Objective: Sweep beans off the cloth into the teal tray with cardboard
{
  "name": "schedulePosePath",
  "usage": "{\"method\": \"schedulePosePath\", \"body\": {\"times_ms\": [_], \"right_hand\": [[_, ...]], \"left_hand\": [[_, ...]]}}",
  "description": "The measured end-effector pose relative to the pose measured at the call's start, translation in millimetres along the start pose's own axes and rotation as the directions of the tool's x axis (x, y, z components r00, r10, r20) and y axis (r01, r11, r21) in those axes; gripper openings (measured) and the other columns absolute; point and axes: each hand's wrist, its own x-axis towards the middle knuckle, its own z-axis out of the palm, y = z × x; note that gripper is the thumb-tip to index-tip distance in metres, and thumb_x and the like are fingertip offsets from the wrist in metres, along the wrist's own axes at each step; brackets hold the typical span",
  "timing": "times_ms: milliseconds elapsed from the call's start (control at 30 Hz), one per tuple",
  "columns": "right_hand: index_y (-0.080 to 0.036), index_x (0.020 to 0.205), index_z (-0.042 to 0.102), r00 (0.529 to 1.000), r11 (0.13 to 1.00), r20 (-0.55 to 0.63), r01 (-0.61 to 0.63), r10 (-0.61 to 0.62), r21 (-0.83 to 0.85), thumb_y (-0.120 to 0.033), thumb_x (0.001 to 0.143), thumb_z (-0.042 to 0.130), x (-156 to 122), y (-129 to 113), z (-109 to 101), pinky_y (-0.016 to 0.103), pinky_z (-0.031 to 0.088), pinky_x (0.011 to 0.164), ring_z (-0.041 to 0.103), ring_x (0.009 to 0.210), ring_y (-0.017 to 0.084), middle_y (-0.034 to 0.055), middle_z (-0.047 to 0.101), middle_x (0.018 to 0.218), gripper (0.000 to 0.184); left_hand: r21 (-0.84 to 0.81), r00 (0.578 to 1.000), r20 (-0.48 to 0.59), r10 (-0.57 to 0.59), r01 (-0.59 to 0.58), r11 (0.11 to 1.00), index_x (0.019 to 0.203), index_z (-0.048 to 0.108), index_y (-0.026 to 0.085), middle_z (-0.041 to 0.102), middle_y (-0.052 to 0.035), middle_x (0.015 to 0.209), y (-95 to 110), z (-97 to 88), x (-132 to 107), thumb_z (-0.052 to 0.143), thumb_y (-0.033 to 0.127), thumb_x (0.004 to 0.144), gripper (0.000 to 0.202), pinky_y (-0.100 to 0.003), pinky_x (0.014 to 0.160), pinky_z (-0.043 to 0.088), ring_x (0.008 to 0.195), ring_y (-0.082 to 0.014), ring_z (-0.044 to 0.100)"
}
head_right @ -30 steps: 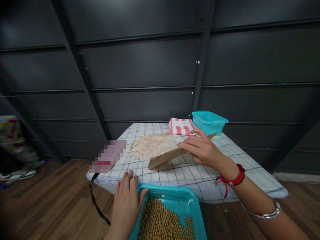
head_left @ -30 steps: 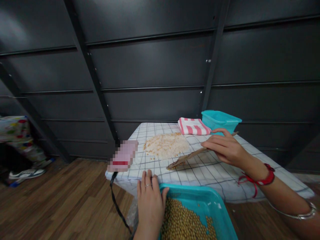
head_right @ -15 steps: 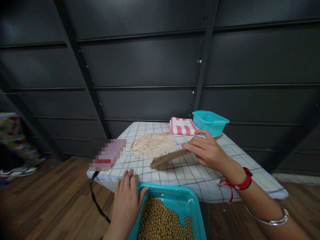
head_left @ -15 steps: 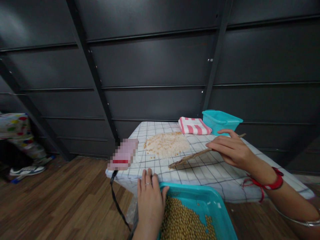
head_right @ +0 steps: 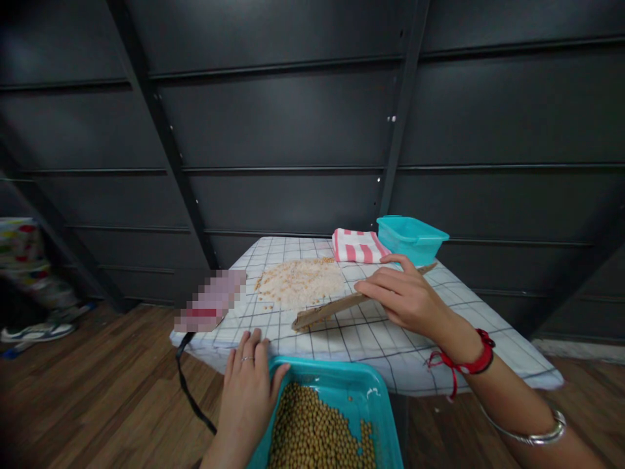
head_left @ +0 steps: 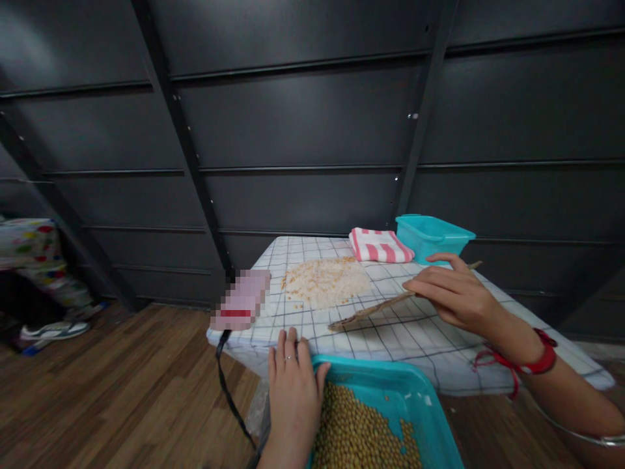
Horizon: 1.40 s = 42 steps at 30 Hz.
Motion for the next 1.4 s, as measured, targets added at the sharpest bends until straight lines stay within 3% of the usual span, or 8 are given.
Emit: {"method": "schedulePosePath", "body": {"times_ms": [400, 1067, 1400], "right_hand": [[-0.022, 0.102, 0.048, 1.0, 1.0, -0.008, -0.013, 0.013, -0.002, 0.0, 0.077, 0.039, 7.3, -9.1, 3.2, 0.037, 0.038, 0.081, 0.057, 0.067, 0.013, 0.0001, 0.063, 0.074, 0.034], [-0.02, 0.099, 0.048, 1.0, 0.999, -0.006, 0.001, -0.001, 0.038, 0.001, 0.076, 0.038, 7.3, -7.8, 0.3, 0.037, 0.038, 0.081, 0.057, 0.067, 0.012, 0.0006, 0.062, 0.073, 0.032], [-0.02, 0.102, 0.047, 1.0, 0.998, -0.002, 0.008, -0.008, -0.065, 0.001, 0.076, 0.04, 1.9, -2.8, -2.9, 0.037, 0.038, 0.08, 0.056, 0.067, 0.013, 0.0013, 0.062, 0.074, 0.034]], "left_hand": [[-0.002, 1.0, -0.004, 0.016, -0.016, 1.0, 0.099, 0.052, 0.01, 0.057, -0.018, 0.109, -1.0, -1.6, 1.2, 0.033, 0.043, 0.083, 0.041, -0.049, 0.082, 0.044, 0.109, -0.0322, 0.047], [0.035, 0.999, -0.008, 0.036, -0.036, 0.999, 0.098, 0.052, 0.009, 0.058, -0.0178, 0.108, -0.2, -6.4, 4.1, 0.037, 0.041, 0.082, 0.038, -0.047, 0.08, 0.046, 0.106, -0.0322, 0.05], [0.024, 0.999, -0.019, 0.038, -0.038, 0.999, 0.099, 0.052, 0.008, 0.058, -0.0192, 0.108, 0.1, -5.3, 3.5, 0.034, 0.041, 0.083, 0.041, -0.049, 0.08, 0.045, 0.107, -0.0327, 0.048]]}}
